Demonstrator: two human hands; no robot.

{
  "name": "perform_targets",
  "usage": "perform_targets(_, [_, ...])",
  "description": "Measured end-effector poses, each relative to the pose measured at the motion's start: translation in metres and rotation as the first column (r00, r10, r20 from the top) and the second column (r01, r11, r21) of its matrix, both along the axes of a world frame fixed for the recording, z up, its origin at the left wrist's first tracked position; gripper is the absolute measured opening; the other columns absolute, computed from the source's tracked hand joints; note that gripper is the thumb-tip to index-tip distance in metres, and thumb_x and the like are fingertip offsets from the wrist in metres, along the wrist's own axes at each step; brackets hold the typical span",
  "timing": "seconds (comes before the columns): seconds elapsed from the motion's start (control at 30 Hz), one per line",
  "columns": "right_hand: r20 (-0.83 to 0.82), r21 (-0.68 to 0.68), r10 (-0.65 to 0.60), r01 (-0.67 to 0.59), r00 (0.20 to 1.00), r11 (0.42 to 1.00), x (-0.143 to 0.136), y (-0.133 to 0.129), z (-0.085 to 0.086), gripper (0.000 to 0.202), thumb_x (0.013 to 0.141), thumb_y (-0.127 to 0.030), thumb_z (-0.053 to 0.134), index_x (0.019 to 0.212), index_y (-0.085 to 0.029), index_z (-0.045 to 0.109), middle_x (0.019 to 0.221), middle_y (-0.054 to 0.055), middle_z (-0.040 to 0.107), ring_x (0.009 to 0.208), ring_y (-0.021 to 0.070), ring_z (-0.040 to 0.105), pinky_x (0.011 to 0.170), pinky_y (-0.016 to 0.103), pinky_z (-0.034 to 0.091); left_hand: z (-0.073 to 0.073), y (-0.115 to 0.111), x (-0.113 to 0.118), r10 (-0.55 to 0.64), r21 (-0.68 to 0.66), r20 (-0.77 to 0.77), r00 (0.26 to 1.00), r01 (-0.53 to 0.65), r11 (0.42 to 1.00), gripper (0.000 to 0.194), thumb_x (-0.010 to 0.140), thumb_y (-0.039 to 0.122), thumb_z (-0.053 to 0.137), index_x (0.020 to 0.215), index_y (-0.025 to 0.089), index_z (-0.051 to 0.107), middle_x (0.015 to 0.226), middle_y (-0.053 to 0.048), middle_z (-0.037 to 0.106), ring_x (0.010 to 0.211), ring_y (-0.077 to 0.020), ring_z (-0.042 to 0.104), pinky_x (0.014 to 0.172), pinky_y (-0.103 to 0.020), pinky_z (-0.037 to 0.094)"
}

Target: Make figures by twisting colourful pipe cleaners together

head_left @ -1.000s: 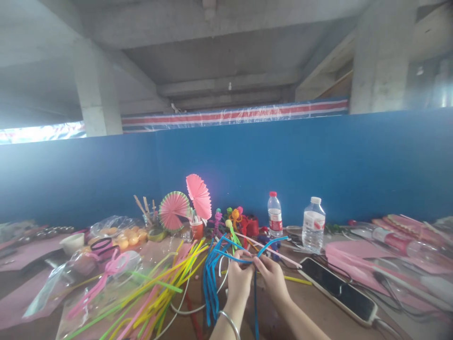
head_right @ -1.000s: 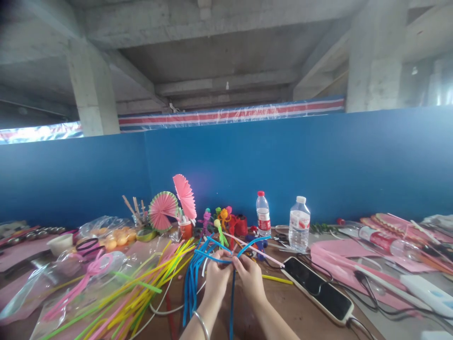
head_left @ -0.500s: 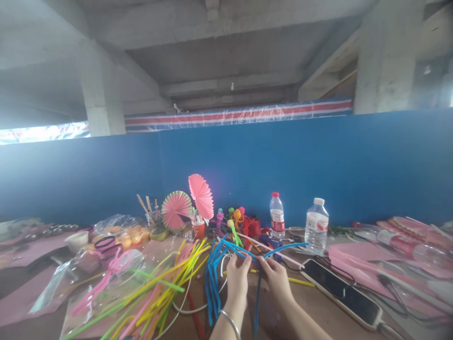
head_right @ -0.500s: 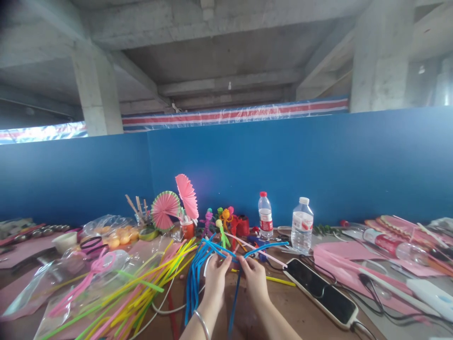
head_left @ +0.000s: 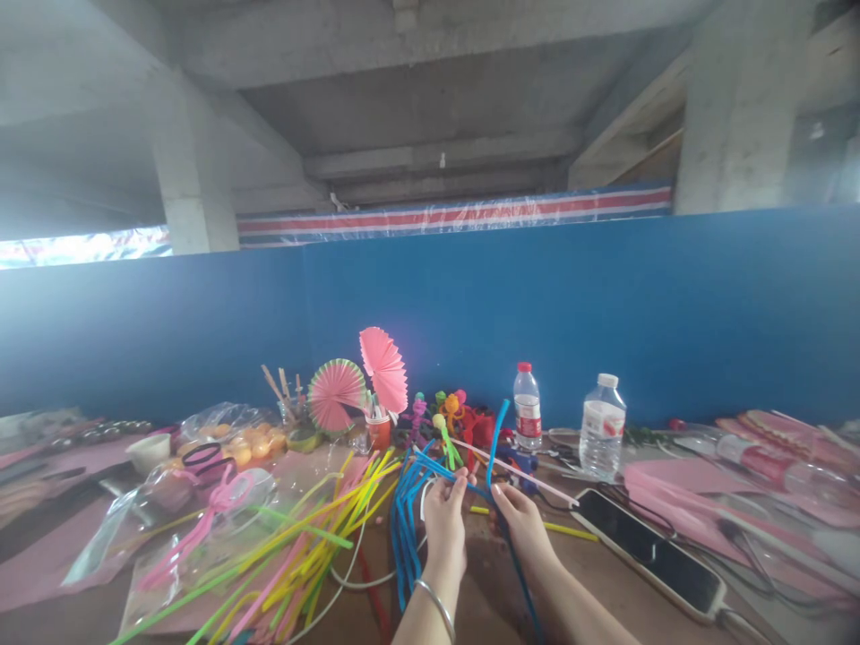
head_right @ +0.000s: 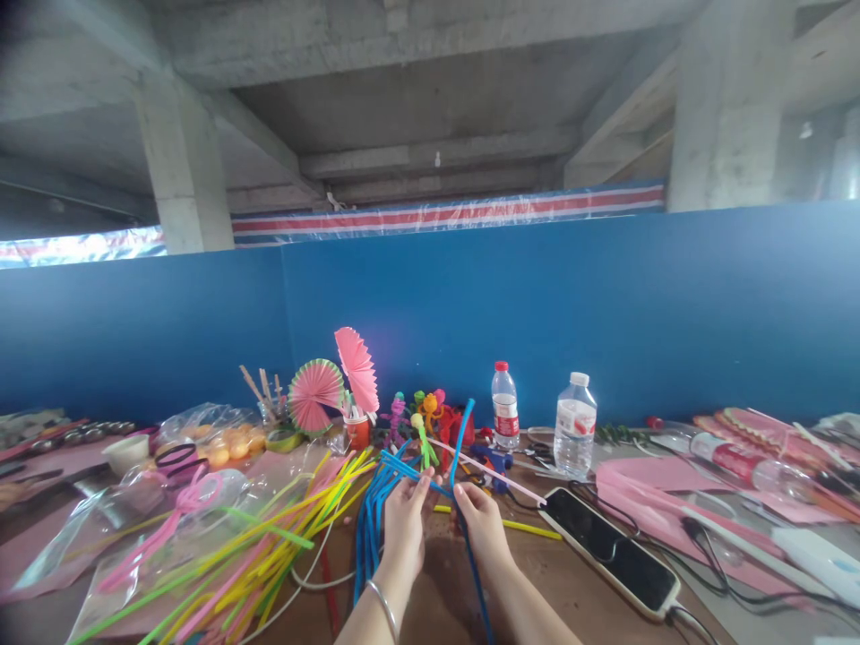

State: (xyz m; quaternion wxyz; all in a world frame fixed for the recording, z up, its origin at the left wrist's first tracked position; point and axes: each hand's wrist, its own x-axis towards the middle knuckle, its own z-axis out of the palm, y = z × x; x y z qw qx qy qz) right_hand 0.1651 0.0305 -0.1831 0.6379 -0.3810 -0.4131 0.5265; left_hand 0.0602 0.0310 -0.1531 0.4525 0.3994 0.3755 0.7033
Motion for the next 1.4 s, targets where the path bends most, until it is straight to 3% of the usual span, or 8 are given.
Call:
perform_targets(0.23, [-0.155,0.009,0.234,-0.236,0.960,0.972,-0.003,-0.002,0.000,0.024,0.071,-0.040,0.061,0.082,-0.018,0.058,0.057,-0.002,0.056,0.046,0.0092,0.052,0.044,0.019,0.039,-0.003,0.001,-0.001,-0.011,-0.018,-0.011,1.000,0.011,1.000,0.033,0.060,0.046,0.065,0.065,0.013,0.064,0.060,-0.005,0.064,0.058,-0.0177,0.058,0.058,-0.027,0.043])
perform_targets(0.33, [-0.219,0.009,0.286,-0.291,0.933,0.957,-0.002,-0.002,-0.002,0.019,0.070,-0.034,0.064,0.079,-0.018,0.057,0.061,-0.002,0.058,0.048,0.0090,0.054,0.045,0.019,0.039,-0.009,0.005,-0.003,-0.065,-0.028,-0.009,0.998,0.065,0.998,0.029,0.061,0.042,0.066,0.063,0.013,0.062,0.056,-0.001,0.060,0.053,-0.0144,0.054,0.054,-0.024,0.040])
perform_targets(0.47, [-0.297,-0.037,0.251,-0.274,0.921,0.961,-0.001,-0.001,-0.006,0.016,0.070,-0.030,0.065,0.077,-0.019,0.055,0.065,-0.003,0.059,0.052,0.0085,0.056,0.048,0.018,0.041,-0.012,0.008,-0.003,-0.167,-0.001,0.062,0.984,0.168,0.986,0.024,0.064,0.037,0.066,0.065,0.013,0.060,0.054,0.003,0.054,0.052,-0.0100,0.049,0.052,-0.021,0.038])
perform_targets(0.67, [-0.306,-0.042,0.207,-0.230,0.929,0.972,-0.001,-0.001,-0.007,0.014,0.072,-0.029,0.064,0.076,-0.020,0.054,0.064,-0.007,0.055,0.041,0.0039,0.050,0.042,0.016,0.041,-0.005,0.004,-0.002,-0.272,0.010,0.152,0.950,0.274,0.962,0.035,0.061,0.031,0.070,0.092,0.014,0.064,0.064,-0.001,0.060,0.056,-0.0109,0.054,0.057,-0.022,0.042])
perform_targets(0.83, [-0.292,-0.075,0.212,-0.243,0.933,0.967,0.000,-0.001,-0.006,0.019,0.070,-0.032,0.065,0.079,-0.021,0.053,0.066,-0.007,0.056,0.040,0.0041,0.050,0.037,0.015,0.038,-0.003,-0.002,-0.002,-0.429,-0.059,0.319,0.845,0.469,0.881,0.046,0.063,0.031,0.069,0.105,0.017,0.057,0.073,-0.005,0.064,0.054,-0.0147,0.059,0.050,-0.027,0.048])
perform_targets(0.97, [-0.261,-0.082,0.201,-0.229,0.944,0.970,0.002,0.001,-0.006,0.024,0.066,-0.033,0.068,0.079,-0.020,0.053,0.063,-0.006,0.056,0.039,0.0040,0.048,0.036,0.014,0.035,-0.004,-0.003,-0.002,-0.508,-0.064,0.344,0.790,0.559,0.826,0.045,0.066,0.032,0.067,0.108,0.017,0.055,0.072,-0.005,0.064,0.052,-0.0155,0.060,0.047,-0.028,0.049])
perform_targets(1.2, [-0.199,-0.041,0.227,-0.240,0.953,0.970,-0.002,-0.001,0.000,0.029,0.063,-0.040,0.068,0.069,-0.019,0.049,0.042,-0.010,0.038,0.033,0.0022,0.031,0.035,0.014,0.022,-0.006,0.006,-0.005,-0.274,0.033,0.204,0.940,0.273,0.962,0.025,0.063,0.033,0.069,0.078,0.014,0.064,0.070,-0.003,0.063,0.063,-0.0141,0.059,0.062,-0.025,0.046])
perform_targets(1.4, [-0.163,-0.053,0.226,-0.237,0.960,0.970,-0.003,0.000,0.001,0.036,0.056,-0.045,0.070,0.064,-0.019,0.047,0.038,-0.011,0.034,0.031,0.0025,0.026,0.033,0.016,0.018,-0.003,0.008,-0.007,-0.094,0.032,0.112,0.989,0.091,0.995,0.025,0.056,0.035,0.072,0.068,0.014,0.066,0.071,-0.004,0.065,0.070,-0.0171,0.058,0.068,-0.027,0.043])
